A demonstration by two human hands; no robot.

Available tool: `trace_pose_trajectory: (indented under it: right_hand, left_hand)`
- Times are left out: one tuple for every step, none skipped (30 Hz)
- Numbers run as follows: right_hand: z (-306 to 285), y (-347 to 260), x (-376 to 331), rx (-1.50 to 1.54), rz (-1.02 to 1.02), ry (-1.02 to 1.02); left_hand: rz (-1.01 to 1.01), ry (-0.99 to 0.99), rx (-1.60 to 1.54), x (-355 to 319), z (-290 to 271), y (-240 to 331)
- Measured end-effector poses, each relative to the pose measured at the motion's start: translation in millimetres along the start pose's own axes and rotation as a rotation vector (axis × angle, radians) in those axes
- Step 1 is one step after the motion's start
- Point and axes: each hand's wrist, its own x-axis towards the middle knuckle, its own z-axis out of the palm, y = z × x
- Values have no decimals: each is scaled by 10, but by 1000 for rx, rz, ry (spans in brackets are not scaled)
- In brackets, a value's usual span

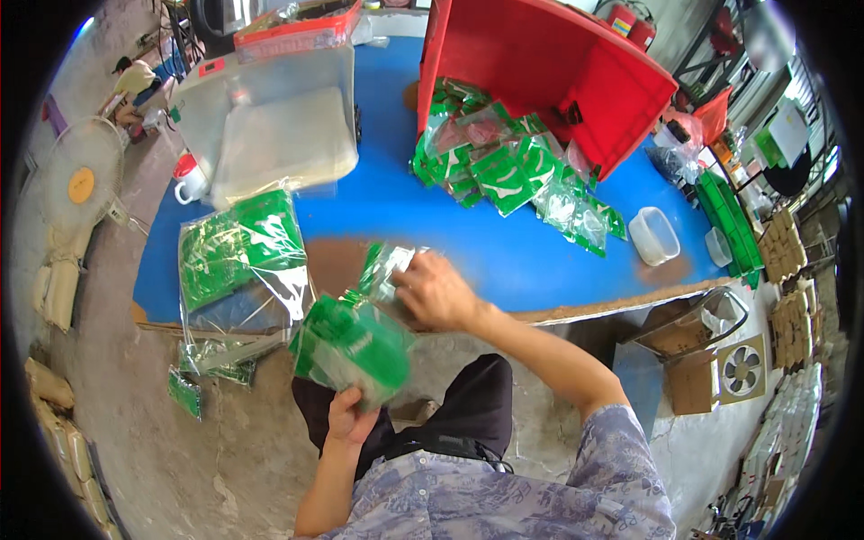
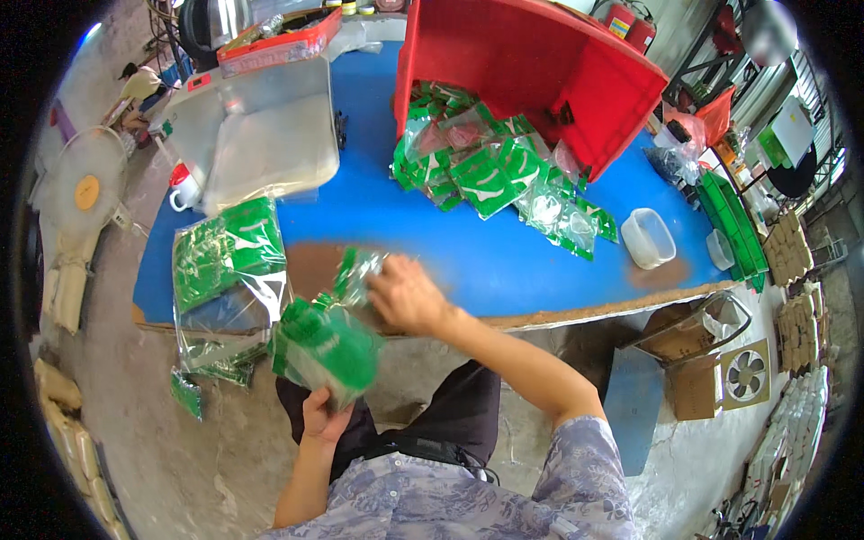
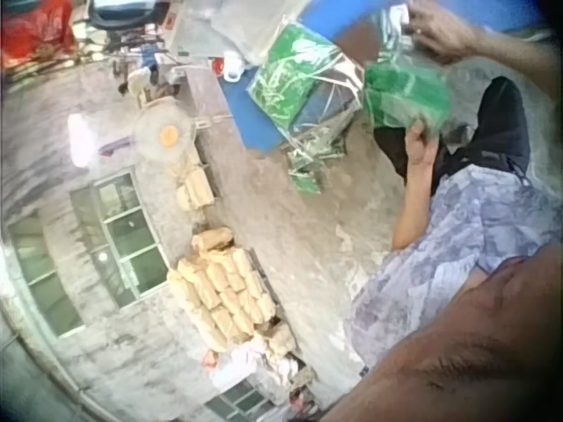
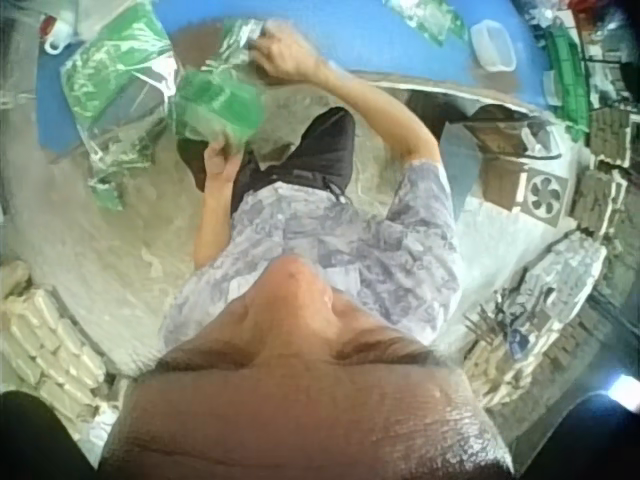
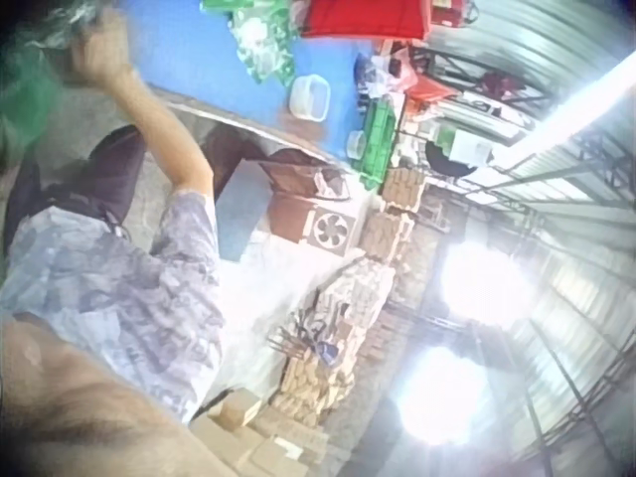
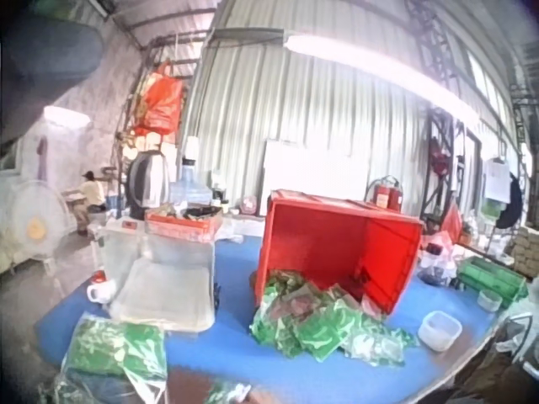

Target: The person gathers green sachets from a red bin and packs them into larger transparent plastic bags by hand.

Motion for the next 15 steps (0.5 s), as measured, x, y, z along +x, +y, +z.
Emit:
trace_pose_trajectory:
  right_hand:
    - [39,-127,-66,79,-158,78]
    - [29,-224,-119,341,-158,23]
    - [9,-142,-110,343,-149,27]
    - [-47,61,-36,212,-69,46]
    - [-125,310,52,77,11,69]
    - [-203,653,167,-4,87,351]
    - [-284,1066,179,-102,170,635]
    - [-304,1409,65,-261,355,570]
    - [-317,1621,-35,-411,536,493]
    - [-261,1587,-89,-399,528,494]
    - [-169,1499,-195,-368,508,347]
    - [-79,1417,-297,-341,483,198]
    - [-36,1164,-370,-312,405,147]
    - [-28,929,-462,-281,329,94]
    - [-183,659,-621,-276,324,67]
  left_hand:
    - [-11,43,-5,3,-28,-10]
    - [-17,50,-5,-14,-43,-23]
    - [7,135,15,11,-9,-28]
    - [34,217,39,26,21,-33]
    - [29,210,48,39,34,-43]
    - [22,194,45,45,37,-59]
    - [3,167,40,108,57,-99]
    - [-3,154,45,155,85,-141]
    - [-8,142,29,177,98,-177]
    - [-1,141,14,153,90,-150]
    - [9,142,15,147,74,-114]
    - [20,141,26,145,59,-112]
    - [46,162,31,46,26,-120]
    - [71,189,20,29,-13,-98]
    - [41,160,27,54,-13,-100]
